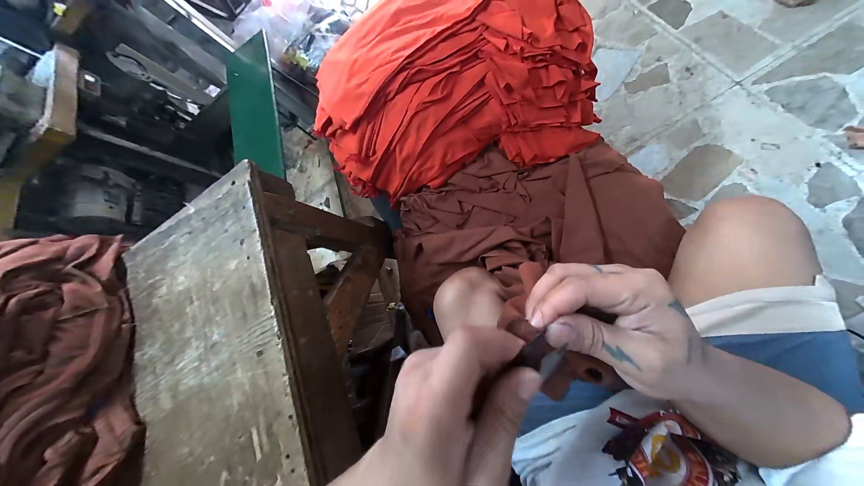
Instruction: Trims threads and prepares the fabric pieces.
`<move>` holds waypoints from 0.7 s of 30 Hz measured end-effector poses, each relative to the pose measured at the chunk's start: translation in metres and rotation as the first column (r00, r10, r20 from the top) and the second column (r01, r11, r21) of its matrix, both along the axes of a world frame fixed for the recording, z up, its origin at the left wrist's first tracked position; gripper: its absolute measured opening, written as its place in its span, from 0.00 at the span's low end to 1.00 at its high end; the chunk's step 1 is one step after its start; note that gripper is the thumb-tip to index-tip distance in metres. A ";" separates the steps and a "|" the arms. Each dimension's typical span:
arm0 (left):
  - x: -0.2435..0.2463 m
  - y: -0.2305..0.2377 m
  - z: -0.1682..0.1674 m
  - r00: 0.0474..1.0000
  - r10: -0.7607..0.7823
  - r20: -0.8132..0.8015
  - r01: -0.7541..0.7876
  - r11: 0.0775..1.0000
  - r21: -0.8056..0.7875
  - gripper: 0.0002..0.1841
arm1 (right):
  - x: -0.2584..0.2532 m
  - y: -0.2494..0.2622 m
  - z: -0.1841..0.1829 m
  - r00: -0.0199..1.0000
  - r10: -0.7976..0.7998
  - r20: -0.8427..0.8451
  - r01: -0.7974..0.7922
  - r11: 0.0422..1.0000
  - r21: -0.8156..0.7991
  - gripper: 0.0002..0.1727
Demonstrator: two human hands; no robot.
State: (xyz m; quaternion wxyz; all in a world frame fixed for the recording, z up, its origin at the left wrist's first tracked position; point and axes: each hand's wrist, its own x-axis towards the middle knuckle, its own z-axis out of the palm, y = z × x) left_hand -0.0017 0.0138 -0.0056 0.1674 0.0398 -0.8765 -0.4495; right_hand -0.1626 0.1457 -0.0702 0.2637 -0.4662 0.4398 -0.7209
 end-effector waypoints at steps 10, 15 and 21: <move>0.009 -0.046 0.021 0.981 0.163 -0.108 -0.186 0.948 -0.259 0.09 | 0.004 -0.013 -0.009 0.996 -0.073 -0.045 0.076 0.994 0.075 0.12; 0.073 -0.188 0.041 0.593 0.787 0.171 -0.704 0.610 -0.365 0.16 | -0.012 -0.006 -0.002 0.985 -0.135 -0.108 0.140 0.989 0.040 0.11; 0.087 -0.173 0.054 0.482 0.866 0.135 -0.584 0.433 -0.687 0.27 | -0.018 -0.003 0.004 0.994 -0.109 -0.012 0.110 0.993 0.051 0.09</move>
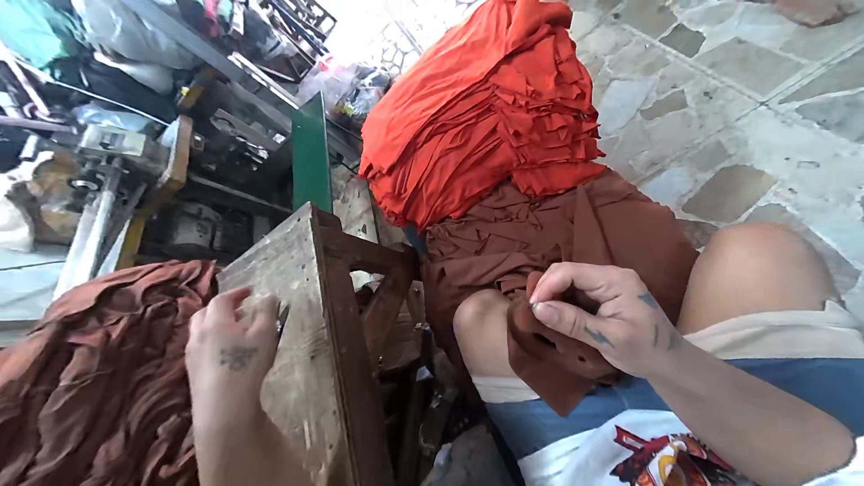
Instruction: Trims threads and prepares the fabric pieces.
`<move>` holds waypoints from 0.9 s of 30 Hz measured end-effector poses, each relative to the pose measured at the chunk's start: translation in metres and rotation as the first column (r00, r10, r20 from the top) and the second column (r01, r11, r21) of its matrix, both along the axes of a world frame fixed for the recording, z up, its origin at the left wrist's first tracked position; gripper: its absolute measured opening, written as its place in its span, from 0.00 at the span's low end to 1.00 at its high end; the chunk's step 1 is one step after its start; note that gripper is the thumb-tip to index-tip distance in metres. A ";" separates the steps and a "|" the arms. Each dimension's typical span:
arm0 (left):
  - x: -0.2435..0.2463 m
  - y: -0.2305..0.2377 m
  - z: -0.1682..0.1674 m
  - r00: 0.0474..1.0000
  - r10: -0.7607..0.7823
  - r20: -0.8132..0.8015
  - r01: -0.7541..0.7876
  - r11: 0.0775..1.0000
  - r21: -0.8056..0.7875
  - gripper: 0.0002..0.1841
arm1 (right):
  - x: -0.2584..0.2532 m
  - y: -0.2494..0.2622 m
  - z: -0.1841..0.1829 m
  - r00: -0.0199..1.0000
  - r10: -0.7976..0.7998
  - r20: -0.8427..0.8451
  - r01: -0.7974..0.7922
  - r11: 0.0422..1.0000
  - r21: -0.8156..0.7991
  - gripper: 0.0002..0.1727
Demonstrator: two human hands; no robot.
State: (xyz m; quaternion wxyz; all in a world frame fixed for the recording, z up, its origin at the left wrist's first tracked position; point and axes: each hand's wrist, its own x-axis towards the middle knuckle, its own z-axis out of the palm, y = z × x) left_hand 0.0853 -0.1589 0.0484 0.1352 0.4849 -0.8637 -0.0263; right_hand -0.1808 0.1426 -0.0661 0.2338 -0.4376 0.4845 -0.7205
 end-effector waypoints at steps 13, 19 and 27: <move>-0.108 0.165 -0.066 0.527 -0.367 -0.767 0.846 0.312 0.432 0.14 | 0.015 0.002 -0.001 0.809 -0.183 -0.558 0.209 0.978 -0.017 0.10; -0.106 0.162 -0.069 0.545 -0.639 -0.543 0.825 0.524 0.212 0.11 | 0.016 -0.004 -0.004 0.769 -0.226 -0.599 0.265 0.964 -0.022 0.09; -0.108 0.155 -0.074 0.427 -0.590 -0.685 0.885 0.428 0.184 0.12 | 0.005 -0.006 -0.007 0.940 0.100 -0.326 -0.079 0.994 0.077 0.11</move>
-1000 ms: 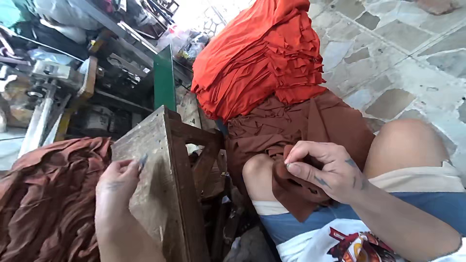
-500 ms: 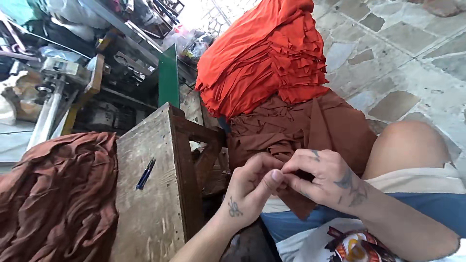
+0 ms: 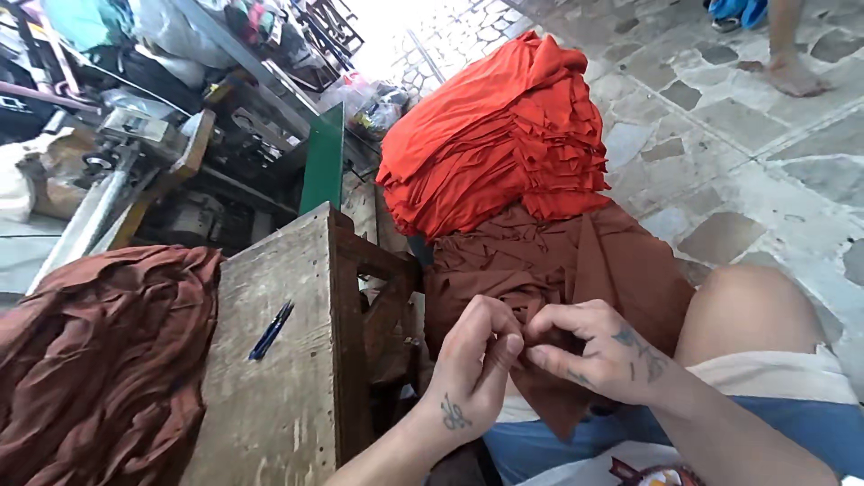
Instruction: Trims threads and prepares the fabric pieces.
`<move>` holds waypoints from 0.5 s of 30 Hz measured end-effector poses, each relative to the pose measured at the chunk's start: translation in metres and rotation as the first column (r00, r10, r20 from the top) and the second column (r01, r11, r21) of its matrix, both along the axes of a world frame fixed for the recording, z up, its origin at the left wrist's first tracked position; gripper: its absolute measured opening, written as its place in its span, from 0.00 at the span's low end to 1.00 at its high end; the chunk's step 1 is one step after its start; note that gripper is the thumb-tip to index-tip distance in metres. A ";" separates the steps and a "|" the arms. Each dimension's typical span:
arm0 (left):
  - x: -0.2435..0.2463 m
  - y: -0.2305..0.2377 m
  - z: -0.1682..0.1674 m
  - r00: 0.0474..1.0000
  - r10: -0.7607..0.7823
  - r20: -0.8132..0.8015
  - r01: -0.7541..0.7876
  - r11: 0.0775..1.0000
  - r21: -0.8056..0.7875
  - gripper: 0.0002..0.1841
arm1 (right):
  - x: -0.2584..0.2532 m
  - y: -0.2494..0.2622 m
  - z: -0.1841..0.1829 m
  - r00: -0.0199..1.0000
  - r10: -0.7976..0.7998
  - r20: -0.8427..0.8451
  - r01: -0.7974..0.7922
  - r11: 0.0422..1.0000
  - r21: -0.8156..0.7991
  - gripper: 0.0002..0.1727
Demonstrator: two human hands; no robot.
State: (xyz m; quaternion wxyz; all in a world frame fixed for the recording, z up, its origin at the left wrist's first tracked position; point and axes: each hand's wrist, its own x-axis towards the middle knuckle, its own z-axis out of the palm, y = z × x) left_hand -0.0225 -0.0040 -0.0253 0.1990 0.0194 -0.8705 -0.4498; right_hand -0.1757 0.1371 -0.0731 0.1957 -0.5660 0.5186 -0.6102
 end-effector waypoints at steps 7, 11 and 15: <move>-0.001 0.008 0.006 0.976 -0.114 -0.185 0.092 0.988 -0.123 0.15 | -0.010 -0.007 0.000 0.851 0.404 0.335 -0.429 0.904 0.000 0.12; 0.001 0.004 0.013 0.982 -0.161 -0.095 0.131 0.954 -0.269 0.12 | -0.013 -0.003 0.004 0.869 0.382 0.315 -0.440 0.887 0.139 0.11; 0.004 0.006 0.014 0.984 -0.180 0.010 0.173 0.931 -0.322 0.13 | -0.018 0.002 0.012 0.908 0.364 0.208 -0.407 0.884 0.230 0.11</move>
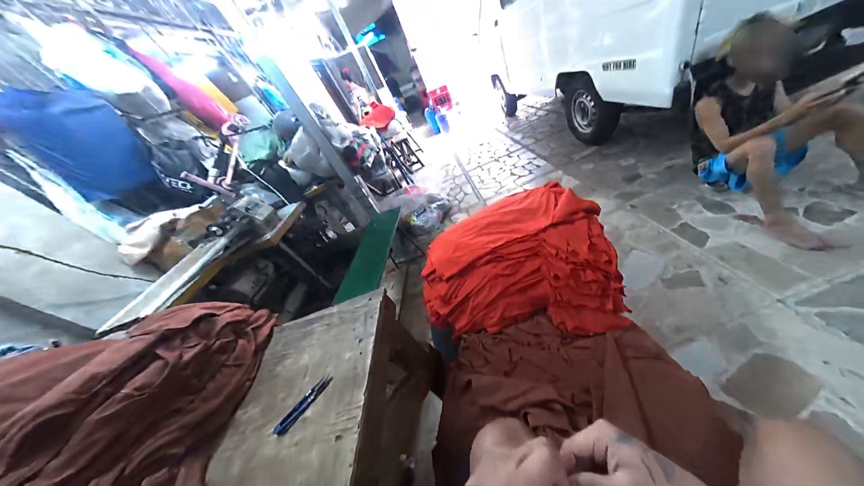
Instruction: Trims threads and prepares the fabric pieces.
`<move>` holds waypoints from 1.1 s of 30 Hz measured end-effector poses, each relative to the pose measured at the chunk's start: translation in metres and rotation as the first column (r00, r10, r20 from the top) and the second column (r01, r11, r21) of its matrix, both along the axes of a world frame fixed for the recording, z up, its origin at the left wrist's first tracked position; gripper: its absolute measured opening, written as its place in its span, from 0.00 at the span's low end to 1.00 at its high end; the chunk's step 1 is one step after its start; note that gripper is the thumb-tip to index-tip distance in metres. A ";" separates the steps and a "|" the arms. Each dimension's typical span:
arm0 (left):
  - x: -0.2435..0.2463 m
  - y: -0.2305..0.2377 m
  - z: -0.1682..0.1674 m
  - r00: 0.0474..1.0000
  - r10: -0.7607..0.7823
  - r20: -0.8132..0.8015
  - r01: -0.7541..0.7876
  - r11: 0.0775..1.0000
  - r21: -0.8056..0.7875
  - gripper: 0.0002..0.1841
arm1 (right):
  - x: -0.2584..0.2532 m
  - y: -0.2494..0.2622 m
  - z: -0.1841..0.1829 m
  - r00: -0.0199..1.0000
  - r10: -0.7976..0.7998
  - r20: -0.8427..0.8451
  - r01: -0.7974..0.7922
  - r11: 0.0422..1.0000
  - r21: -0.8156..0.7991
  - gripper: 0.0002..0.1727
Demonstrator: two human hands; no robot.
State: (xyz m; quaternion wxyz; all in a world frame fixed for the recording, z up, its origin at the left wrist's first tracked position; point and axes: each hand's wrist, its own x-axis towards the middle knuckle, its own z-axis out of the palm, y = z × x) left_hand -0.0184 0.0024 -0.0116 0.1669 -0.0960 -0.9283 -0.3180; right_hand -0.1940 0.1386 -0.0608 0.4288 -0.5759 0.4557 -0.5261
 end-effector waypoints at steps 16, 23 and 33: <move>0.005 -0.015 -0.011 0.982 -0.097 0.162 0.057 0.971 0.234 0.12 | 0.000 0.011 -0.014 0.979 -0.127 -0.159 0.097 0.979 -0.181 0.12; 0.001 -0.027 -0.021 0.952 -0.170 0.255 0.017 0.860 0.510 0.13 | 0.004 0.009 -0.024 0.988 -0.132 -0.082 0.127 0.989 -0.073 0.13; -0.002 -0.032 -0.023 0.948 -0.183 0.260 0.026 0.860 0.510 0.13 | 0.001 0.001 -0.032 0.976 -0.191 -0.103 0.173 0.972 -0.157 0.11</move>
